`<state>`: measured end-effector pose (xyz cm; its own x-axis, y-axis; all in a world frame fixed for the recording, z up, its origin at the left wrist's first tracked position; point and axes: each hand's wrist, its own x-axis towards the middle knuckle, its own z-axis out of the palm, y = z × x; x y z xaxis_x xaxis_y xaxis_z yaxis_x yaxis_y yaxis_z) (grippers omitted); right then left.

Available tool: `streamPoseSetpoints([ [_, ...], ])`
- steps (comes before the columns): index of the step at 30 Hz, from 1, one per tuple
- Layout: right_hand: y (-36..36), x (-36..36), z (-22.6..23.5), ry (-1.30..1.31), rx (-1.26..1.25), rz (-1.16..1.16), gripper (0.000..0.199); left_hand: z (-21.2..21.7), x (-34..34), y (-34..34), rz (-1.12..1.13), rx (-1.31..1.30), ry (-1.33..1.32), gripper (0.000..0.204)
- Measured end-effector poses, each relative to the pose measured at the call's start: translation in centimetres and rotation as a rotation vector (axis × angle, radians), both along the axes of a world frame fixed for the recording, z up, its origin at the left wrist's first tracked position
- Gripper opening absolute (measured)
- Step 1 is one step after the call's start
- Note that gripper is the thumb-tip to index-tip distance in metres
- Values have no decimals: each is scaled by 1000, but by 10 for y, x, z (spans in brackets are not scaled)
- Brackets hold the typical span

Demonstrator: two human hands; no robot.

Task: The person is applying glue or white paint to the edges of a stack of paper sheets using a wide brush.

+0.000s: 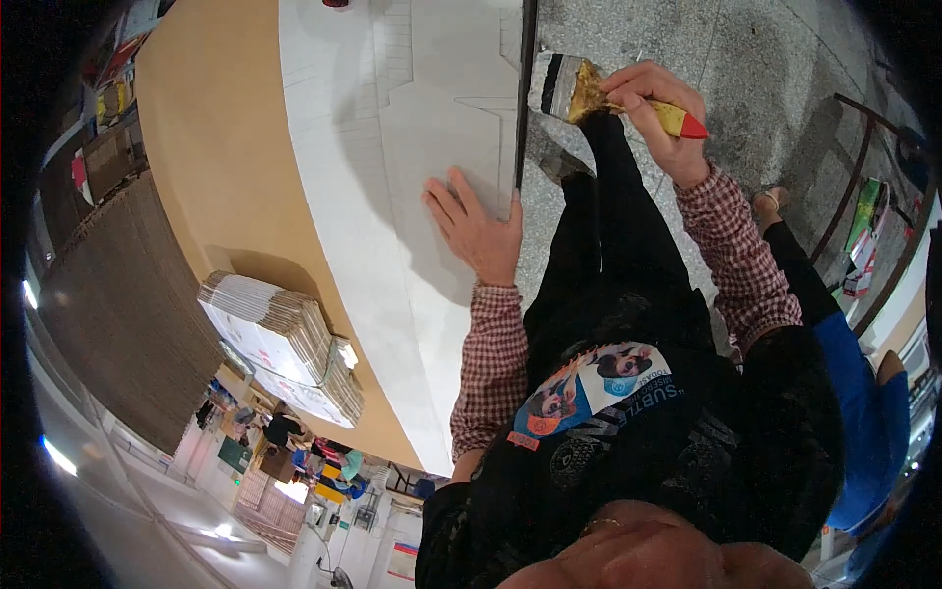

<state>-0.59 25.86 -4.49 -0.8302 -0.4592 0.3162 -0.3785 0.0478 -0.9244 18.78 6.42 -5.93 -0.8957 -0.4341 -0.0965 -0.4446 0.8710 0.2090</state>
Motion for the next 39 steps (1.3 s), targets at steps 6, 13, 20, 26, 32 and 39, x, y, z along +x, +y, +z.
streamPoseSetpoints([
  [6,11,1,-6,-80,-47,-139,12,-5,18,8,131,-109,-43,94],
  [13,14,-21,-19,-168,-124,-51,16,35,16,-38,-38,254,-65,70],
  [20,-20,-47,-7,-289,-198,-80,13,44,12,-46,-25,375,-39,59],
  [26,-32,-45,-17,-331,-128,-32,14,43,12,-48,-22,394,-32,60],
  [32,-27,-44,-12,-338,-167,-48,19,44,13,-47,-11,392,-42,61],
  [39,-30,-28,-13,-348,-82,48,17,42,12,-47,-10,374,-59,62],
])
